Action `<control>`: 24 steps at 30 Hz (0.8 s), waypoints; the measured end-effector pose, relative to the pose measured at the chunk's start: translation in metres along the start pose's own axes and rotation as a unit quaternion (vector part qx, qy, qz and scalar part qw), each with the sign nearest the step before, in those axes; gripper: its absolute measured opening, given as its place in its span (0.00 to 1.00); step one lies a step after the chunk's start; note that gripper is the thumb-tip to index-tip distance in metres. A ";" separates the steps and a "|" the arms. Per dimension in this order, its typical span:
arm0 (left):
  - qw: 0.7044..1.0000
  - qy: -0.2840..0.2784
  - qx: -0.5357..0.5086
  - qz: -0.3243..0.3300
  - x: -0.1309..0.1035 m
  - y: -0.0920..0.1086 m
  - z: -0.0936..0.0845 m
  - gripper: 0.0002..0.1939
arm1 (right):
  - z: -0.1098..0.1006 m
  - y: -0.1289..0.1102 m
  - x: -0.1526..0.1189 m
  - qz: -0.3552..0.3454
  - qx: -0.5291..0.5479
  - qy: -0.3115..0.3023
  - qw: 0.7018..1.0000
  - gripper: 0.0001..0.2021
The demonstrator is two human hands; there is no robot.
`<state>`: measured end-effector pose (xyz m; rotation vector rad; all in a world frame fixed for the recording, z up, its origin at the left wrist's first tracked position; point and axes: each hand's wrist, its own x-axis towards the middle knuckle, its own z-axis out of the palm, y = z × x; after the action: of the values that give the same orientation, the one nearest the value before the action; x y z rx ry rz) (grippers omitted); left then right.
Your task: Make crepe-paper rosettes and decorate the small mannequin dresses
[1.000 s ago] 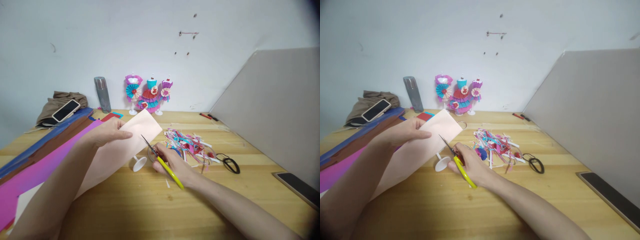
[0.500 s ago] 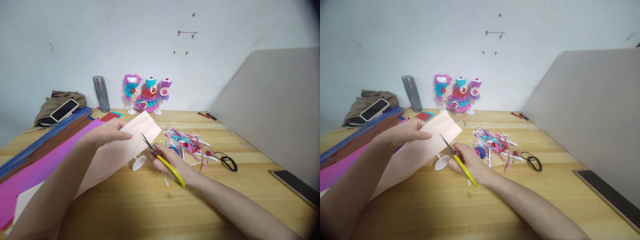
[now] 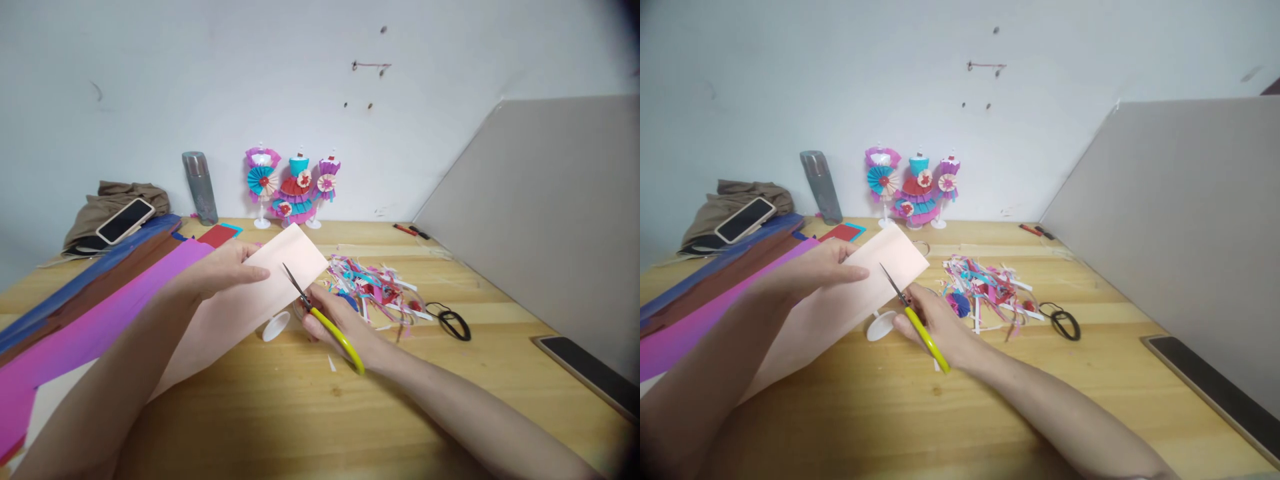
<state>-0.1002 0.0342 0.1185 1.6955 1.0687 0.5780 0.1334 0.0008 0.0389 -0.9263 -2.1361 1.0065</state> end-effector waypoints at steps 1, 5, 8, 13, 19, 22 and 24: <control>1.000 -0.004 -0.001 0.004 0.000 0.000 0.001 0.15 | 0.000 -0.002 0.000 -0.010 0.011 -0.002 1.000 0.25; 1.000 -0.018 -0.019 0.003 0.003 -0.005 0.003 0.19 | -0.001 -0.008 0.002 -0.033 0.049 -0.014 0.998 0.23; 0.999 -0.026 -0.025 0.004 0.004 -0.005 0.003 0.21 | -0.002 -0.009 0.002 -0.032 0.040 -0.015 0.999 0.25; 1.000 0.001 0.006 0.001 0.002 -0.003 0.003 0.16 | -0.002 -0.008 0.001 -0.022 0.003 -0.009 1.000 0.27; 0.999 0.000 0.042 0.006 0.004 -0.006 0.004 0.15 | -0.001 -0.008 0.002 0.002 -0.027 0.003 1.000 0.25; 0.999 0.000 0.041 0.008 0.004 -0.005 0.004 0.15 | 0.001 -0.008 0.001 0.022 -0.030 0.012 0.999 0.24; 1.000 -0.006 0.030 0.005 0.004 -0.004 0.004 0.16 | 0.002 -0.008 0.001 0.027 -0.026 0.015 0.999 0.23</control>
<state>-0.0969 0.0362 0.1134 1.7560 1.0790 0.5453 0.1287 -0.0030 0.0445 -1.0216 -2.1322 0.9617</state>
